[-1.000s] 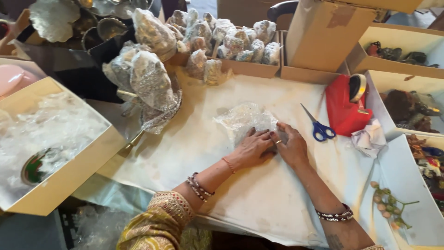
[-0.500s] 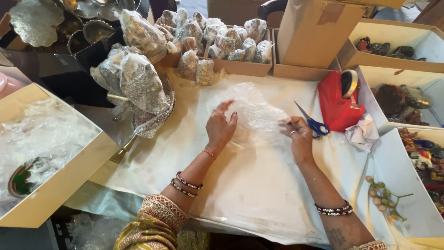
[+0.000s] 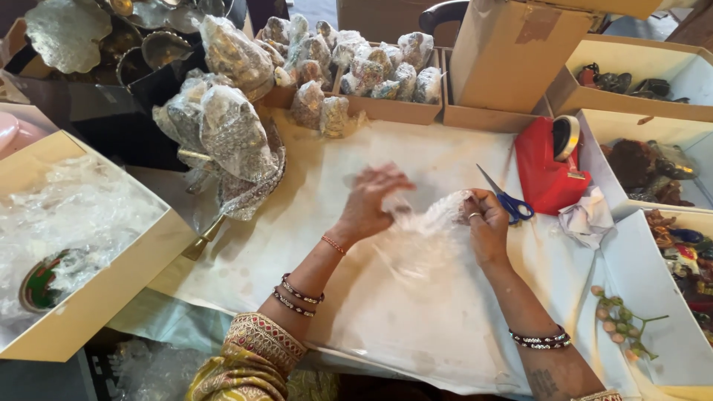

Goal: The person wraps a small decorative item in bubble wrap and secures it with tape. They then place the wrapped item into a box and proceed to wrap another item in bubble wrap.

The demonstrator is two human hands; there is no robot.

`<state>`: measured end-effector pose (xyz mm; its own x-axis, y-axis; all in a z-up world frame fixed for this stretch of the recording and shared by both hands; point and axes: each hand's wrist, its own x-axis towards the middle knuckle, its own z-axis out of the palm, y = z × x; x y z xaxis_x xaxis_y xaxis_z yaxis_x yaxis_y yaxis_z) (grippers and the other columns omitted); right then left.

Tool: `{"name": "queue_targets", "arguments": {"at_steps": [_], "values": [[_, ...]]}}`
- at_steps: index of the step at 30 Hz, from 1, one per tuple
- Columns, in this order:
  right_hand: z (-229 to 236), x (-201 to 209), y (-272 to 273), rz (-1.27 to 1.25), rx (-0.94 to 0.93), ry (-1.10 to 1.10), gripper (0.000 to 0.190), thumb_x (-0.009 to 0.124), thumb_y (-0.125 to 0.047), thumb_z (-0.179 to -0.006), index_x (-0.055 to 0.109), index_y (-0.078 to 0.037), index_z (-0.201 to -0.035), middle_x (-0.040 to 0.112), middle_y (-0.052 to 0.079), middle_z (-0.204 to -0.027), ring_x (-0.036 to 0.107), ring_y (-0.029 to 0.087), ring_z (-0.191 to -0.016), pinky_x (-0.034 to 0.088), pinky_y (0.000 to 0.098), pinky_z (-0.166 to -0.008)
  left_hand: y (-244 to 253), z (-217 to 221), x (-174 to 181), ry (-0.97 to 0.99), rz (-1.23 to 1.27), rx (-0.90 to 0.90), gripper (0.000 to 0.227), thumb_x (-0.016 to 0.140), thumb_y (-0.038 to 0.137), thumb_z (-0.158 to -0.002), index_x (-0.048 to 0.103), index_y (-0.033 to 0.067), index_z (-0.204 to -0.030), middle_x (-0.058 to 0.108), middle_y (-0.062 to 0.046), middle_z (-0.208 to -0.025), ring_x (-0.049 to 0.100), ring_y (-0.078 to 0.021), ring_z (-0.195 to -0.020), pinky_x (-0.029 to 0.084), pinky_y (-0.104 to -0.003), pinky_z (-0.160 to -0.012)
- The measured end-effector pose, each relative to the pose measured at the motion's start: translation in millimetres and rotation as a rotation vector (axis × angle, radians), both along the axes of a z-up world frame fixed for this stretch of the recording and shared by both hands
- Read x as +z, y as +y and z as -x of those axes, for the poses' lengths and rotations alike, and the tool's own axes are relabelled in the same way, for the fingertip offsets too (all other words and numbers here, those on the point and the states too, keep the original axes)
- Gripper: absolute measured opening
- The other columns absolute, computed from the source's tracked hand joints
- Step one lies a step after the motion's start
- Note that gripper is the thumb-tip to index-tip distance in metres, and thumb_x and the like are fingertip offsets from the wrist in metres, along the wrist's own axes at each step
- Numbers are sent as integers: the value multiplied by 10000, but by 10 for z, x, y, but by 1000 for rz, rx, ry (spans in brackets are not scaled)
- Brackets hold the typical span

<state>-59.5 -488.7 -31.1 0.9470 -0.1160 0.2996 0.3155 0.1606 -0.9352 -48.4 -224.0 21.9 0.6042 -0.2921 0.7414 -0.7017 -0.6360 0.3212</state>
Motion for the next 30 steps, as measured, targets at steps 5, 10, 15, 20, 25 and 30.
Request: {"name": "queue_targets", "arguments": {"at_steps": [5, 10, 15, 20, 25, 30], "values": [[-40, -41, -48, 53, -101, 17, 84, 610, -82, -1041, 625, -33, -1108, 662, 16, -887, 600, 74, -744, 521, 247, -705, -77, 131, 58, 410, -20, -323, 344, 851, 299, -766, 761, 184, -1077, 767, -20, -1151, 692, -197, -1122, 539, -364, -967], [-156, -159, -231, 68, -168, 58, 139, 630, -157, -1075, 628, -30, -1019, 613, 12, -793, 552, 73, -652, 487, 240, -629, -78, -143, -345, 687, 116, -320, 276, 780, 350, -878, 793, 144, -1059, 782, -48, -1052, 737, -156, -930, 582, -327, -840], [-117, -7, -241, 85, -243, 76, 221, 577, -227, -1093, 593, -52, -958, 541, -1, -681, 501, 81, -556, 490, 263, -552, -40, -309, -497, 952, 603, -377, 423, 584, 444, -1017, 797, 81, -978, 789, 1, -944, 712, -90, -856, 583, -262, -708], [-96, 3, -210, 126, -249, 87, 280, 538, -276, -1115, 558, -61, -937, 503, -2, -660, 457, 76, -533, 480, 272, -526, -30, -168, -279, 878, 657, -453, 349, 691, 223, -917, 676, 76, -1234, 707, 33, -1048, 644, -54, -949, 550, -243, -784], [-71, 8, -162, 161, -262, 138, 303, 516, -297, -1118, 553, -65, -927, 496, -17, -685, 447, 67, -542, 467, 268, -516, -72, -108, -156, 915, 714, -620, 548, 778, 195, -855, 540, 102, -1340, 693, 67, -1135, 650, -13, -1058, 560, -233, -936], [-135, -155, -204, 168, -220, 125, 296, 537, -264, -1132, 566, -44, -935, 520, 6, -711, 489, 79, -579, 489, 264, -554, -51, -461, -772, 773, 658, -446, 310, 712, 244, -1054, 772, -29, -1188, 754, -14, -940, 644, -73, -853, 538, -251, -746]]}}
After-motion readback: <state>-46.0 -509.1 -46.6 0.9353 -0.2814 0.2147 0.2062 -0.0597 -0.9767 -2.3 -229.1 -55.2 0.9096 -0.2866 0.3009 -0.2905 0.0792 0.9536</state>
